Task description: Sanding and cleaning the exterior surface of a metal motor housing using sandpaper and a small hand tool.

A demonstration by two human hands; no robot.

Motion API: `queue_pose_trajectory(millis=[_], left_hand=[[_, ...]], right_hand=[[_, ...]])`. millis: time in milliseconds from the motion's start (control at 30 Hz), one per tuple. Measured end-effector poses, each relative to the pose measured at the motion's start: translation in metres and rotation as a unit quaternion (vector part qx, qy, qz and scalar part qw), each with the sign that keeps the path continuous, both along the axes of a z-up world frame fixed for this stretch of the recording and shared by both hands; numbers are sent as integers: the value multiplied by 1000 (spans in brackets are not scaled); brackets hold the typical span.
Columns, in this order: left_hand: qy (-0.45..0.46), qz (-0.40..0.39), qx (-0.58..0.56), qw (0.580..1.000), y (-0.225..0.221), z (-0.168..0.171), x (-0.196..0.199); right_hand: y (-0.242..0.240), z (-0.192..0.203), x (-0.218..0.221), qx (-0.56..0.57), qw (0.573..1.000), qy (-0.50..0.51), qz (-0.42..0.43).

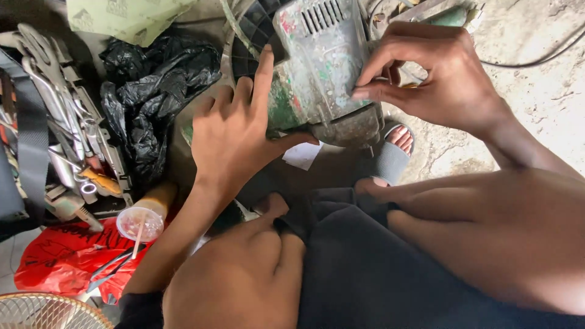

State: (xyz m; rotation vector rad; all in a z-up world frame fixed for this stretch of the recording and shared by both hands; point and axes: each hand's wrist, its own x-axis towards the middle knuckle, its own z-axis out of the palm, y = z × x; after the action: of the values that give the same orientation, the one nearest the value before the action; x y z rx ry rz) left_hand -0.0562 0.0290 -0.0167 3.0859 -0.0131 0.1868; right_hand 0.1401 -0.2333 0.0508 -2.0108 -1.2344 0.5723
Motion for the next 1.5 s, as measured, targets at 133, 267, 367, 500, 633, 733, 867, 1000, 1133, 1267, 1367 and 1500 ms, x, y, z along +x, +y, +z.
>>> queue_pose_trajectory(millis=[133, 267, 367, 500, 633, 733, 867, 1000, 1133, 1267, 1367, 1500], left_hand=[[4, 8, -17, 1000, -2, -3, 3], [-27, 11, -19, 999, -1, -9, 4], [-24, 12, -18, 999, 0, -11, 5], [-32, 18, -13, 999, -1, -6, 6], [-29, 17, -24, 999, -3, -8, 9], [-28, 19, -37, 999, -4, -4, 11], [-52, 30, -21, 998, -1, -1, 10], [-22, 19, -17, 999, -3, -13, 12], [-31, 40, -49, 998, -9, -10, 11], [-39, 35, -45, 998, -8, -17, 10], [-37, 28, -42, 998, -6, -18, 10], [-54, 32, -44, 997, -7, -14, 11]], right_hand=[[8, -22, 3, 48, 996, 56, -48], [12, -6, 6, 22, 999, 30, 3], [14, -12, 7, 19, 1000, 6, 17], [21, -18, 4, 52, 999, -13, -1], [10, -32, 7, 19, 998, -35, 38], [21, -41, 10, 63, 996, -59, -14], [28, -31, 3, 76, 996, -40, -7], [17, -47, 3, 92, 994, -54, -2], [41, -40, -4, 145, 989, 12, -40], [30, -40, -15, 103, 992, -58, -42], [43, -47, -10, 138, 989, -14, -50], [24, -40, -26, 64, 993, -64, -73]])
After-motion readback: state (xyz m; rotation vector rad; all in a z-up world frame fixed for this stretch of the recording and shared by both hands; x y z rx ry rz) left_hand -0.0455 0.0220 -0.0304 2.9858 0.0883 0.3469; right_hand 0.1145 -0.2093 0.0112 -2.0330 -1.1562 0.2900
